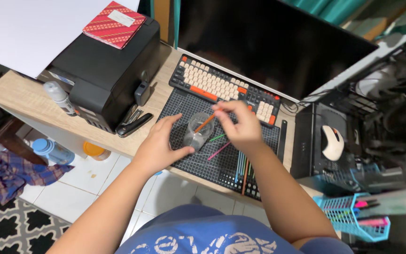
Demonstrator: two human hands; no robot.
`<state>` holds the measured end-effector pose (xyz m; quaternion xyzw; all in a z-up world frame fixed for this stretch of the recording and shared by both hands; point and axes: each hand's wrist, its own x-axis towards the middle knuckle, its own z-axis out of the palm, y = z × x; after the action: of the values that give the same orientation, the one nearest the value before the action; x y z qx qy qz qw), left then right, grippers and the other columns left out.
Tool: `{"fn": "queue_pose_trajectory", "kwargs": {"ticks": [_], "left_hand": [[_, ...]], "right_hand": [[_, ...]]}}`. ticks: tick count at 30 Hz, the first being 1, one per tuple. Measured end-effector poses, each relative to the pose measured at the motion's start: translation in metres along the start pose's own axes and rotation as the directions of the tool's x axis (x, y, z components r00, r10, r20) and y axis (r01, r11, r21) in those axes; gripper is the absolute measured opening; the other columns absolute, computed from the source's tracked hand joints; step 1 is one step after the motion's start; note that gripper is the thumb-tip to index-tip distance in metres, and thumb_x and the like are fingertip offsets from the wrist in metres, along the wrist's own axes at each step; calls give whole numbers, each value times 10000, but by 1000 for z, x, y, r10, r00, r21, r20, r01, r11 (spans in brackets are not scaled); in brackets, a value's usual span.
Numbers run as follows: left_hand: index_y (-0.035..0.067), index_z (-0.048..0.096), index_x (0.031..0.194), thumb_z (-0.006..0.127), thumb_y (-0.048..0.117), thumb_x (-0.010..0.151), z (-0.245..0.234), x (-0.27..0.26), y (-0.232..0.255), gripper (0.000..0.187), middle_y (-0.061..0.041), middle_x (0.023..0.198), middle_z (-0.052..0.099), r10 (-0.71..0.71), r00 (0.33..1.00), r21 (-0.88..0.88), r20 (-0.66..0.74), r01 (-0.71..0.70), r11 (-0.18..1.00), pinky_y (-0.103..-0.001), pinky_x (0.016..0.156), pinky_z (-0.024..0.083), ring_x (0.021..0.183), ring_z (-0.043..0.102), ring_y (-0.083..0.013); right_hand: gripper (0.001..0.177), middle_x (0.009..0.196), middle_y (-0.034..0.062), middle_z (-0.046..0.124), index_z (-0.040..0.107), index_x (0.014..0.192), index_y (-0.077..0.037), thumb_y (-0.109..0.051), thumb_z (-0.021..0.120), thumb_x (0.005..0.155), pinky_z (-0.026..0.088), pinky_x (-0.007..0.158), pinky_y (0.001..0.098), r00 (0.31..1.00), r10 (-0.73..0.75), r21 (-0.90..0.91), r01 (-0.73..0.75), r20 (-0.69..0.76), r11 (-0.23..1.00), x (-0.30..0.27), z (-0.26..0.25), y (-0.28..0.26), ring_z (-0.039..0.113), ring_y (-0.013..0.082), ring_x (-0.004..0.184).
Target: The person organizes desk supplies by moving a stapler, a power bank, and a pen holder. They open a notebook, flip through its pages, and place it on a printer. They then place several colored pencils into a clear cup.
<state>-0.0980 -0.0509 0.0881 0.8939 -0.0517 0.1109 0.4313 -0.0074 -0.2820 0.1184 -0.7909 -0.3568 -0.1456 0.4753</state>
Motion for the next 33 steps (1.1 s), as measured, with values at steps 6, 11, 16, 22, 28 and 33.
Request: {"fn": "queue_pose_trajectory", "kwargs": {"ticks": [6, 11, 16, 22, 28, 33], "left_hand": [[85, 430, 1470, 966, 450, 533, 31, 20, -1, 1140, -175, 1432, 537, -137, 989, -18, 64, 138, 990, -436, 1063, 451, 1350, 505, -355], [68, 432, 1455, 979, 439, 521, 57, 29, -10, 1144, -164, 1438, 543, -171, 985, -43, 35, 172, 984, -430, 1061, 456, 1343, 519, -344], [80, 466, 1440, 974, 399, 537, 74, 32, -12, 1084, -154, 1397, 574, -207, 978, -105, 6, 206, 973, -410, 1035, 487, 1294, 573, -325], [78, 509, 1396, 947, 365, 616, 88, 33, -6, 940, -122, 1290, 667, -277, 960, -162, -33, 268, 950, -381, 970, 534, 1194, 662, -279], [70, 520, 1390, 937, 333, 645, 93, 33, -3, 894, -125, 1262, 680, -236, 969, -196, -79, 217, 956, -365, 949, 550, 1164, 683, -263], [69, 518, 1402, 935, 309, 651, 92, 33, -3, 892, -129, 1279, 671, -256, 965, -163, -60, 244, 956, -367, 964, 540, 1186, 666, -266]], "right_hand": [[199, 968, 81, 713, 748, 1007, -80, -191, 824, 860, 575, 755, 307, 970, 17, -75, 1, 241, 997, 14, 6, 21, 707, 207, 908], [223, 906, 58, 685, 749, 975, -88, -218, 855, 827, 572, 762, 313, 952, -7, -26, 16, 307, 1000, 23, 9, 45, 698, 183, 850], [240, 889, 54, 675, 747, 963, -90, -240, 863, 817, 563, 733, 304, 932, -17, 34, 5, 363, 999, 31, 9, 57, 677, 179, 830], [228, 865, 32, 708, 770, 946, -115, -271, 862, 808, 525, 760, 339, 895, -106, 44, 97, 433, 994, 36, 6, 67, 634, 206, 862], [229, 926, 1, 758, 787, 1001, -131, -256, 845, 818, 484, 890, 367, 863, -246, 91, 230, 442, 969, 40, 3, 74, 644, 205, 889], [215, 969, 8, 756, 785, 1051, -111, -226, 812, 870, 509, 873, 336, 910, -218, 152, 174, 354, 973, 42, -4, 82, 656, 177, 897]]}}
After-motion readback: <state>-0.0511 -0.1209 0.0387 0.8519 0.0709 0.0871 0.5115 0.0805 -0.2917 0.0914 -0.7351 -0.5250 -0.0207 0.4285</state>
